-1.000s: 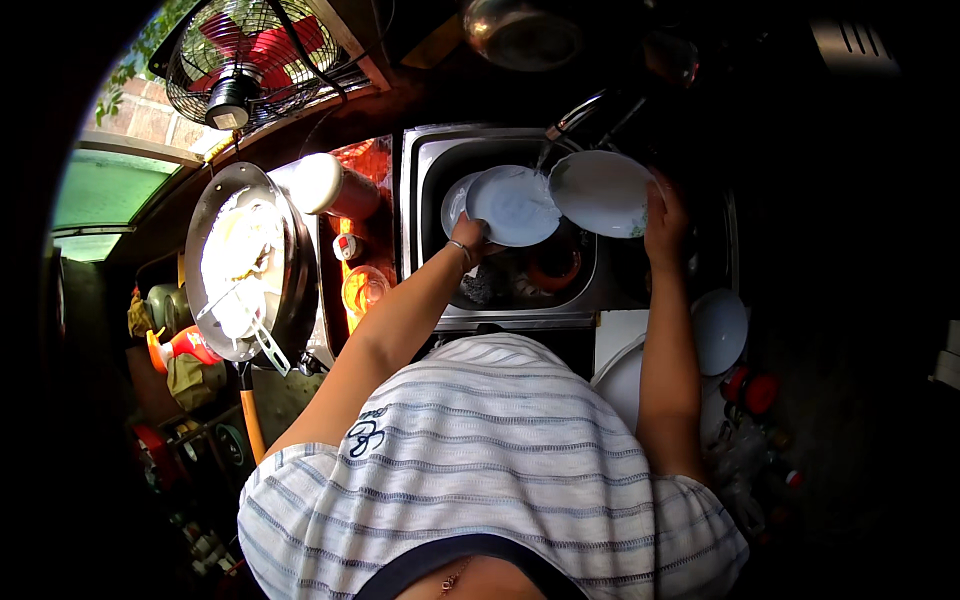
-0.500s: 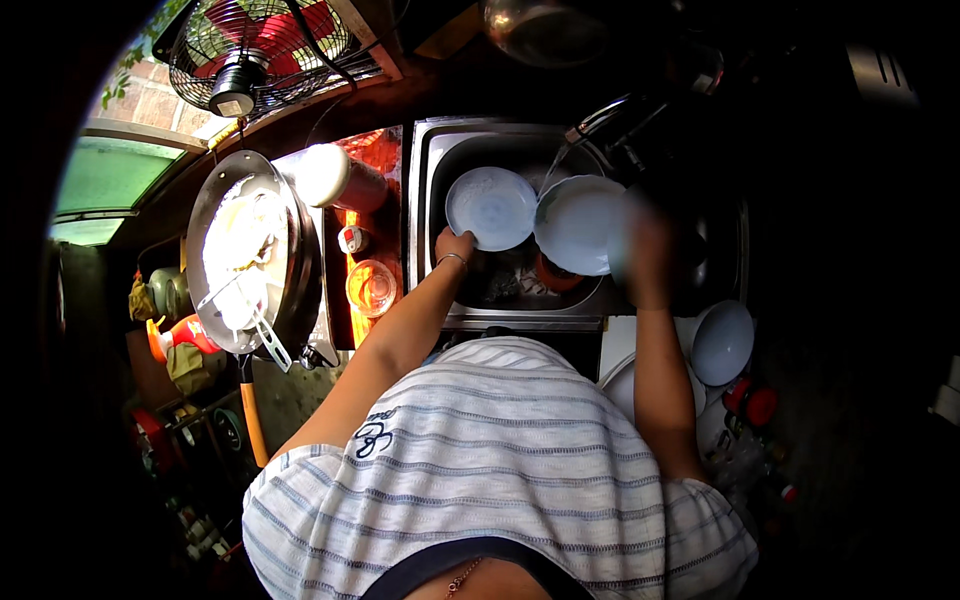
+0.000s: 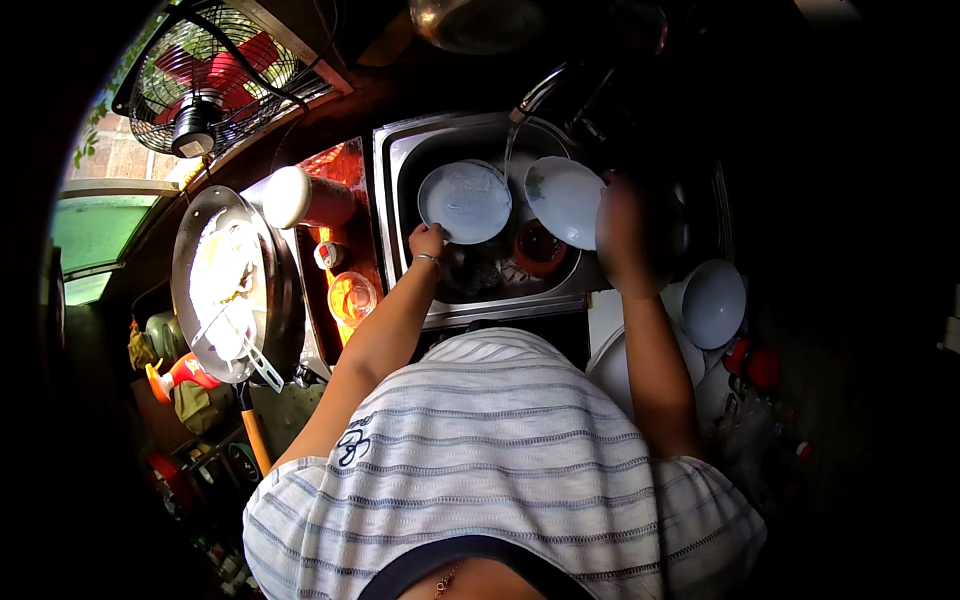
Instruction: The person washes plates and bowls under a running tap and then stacks them in a large basin.
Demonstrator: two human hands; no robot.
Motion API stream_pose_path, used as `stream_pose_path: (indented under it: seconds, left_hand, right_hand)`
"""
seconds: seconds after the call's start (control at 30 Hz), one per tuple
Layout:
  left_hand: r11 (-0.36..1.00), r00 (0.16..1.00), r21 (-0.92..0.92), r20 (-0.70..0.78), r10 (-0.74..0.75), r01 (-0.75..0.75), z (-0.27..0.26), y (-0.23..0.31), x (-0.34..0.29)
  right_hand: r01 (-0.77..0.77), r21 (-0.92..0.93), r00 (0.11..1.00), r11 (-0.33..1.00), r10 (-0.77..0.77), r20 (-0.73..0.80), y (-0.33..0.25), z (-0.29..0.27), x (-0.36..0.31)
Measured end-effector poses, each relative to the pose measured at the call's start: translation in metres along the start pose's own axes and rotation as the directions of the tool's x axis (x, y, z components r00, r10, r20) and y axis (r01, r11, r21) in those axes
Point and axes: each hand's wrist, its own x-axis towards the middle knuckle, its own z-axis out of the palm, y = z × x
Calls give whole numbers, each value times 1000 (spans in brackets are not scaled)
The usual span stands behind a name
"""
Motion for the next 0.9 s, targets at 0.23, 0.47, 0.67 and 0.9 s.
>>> stream_pose_path:
  seconds: [0.23, 0.47, 0.67, 0.9]
  left_hand:
    - [982, 966, -104, 219, -134, 160, -5, 7, 8]
    - [964, 929, -226, 368, -50, 141, -25, 10, 7]
    - [930, 864, -171, 452, -221, 326, -15, 18, 15]
    - [988, 956, -147, 280, 92, -52, 15, -34, 63]
  right_hand:
    - [768, -203, 615, 607, -788, -27, -22, 28, 49]
    - [506, -66, 823, 860, -504, -263, -45, 79, 54]
    - [197, 197, 972, 960, -164, -171, -37, -10, -13]
    - [-417, -81, 890, 905, 425, 166, 9, -159, -127]
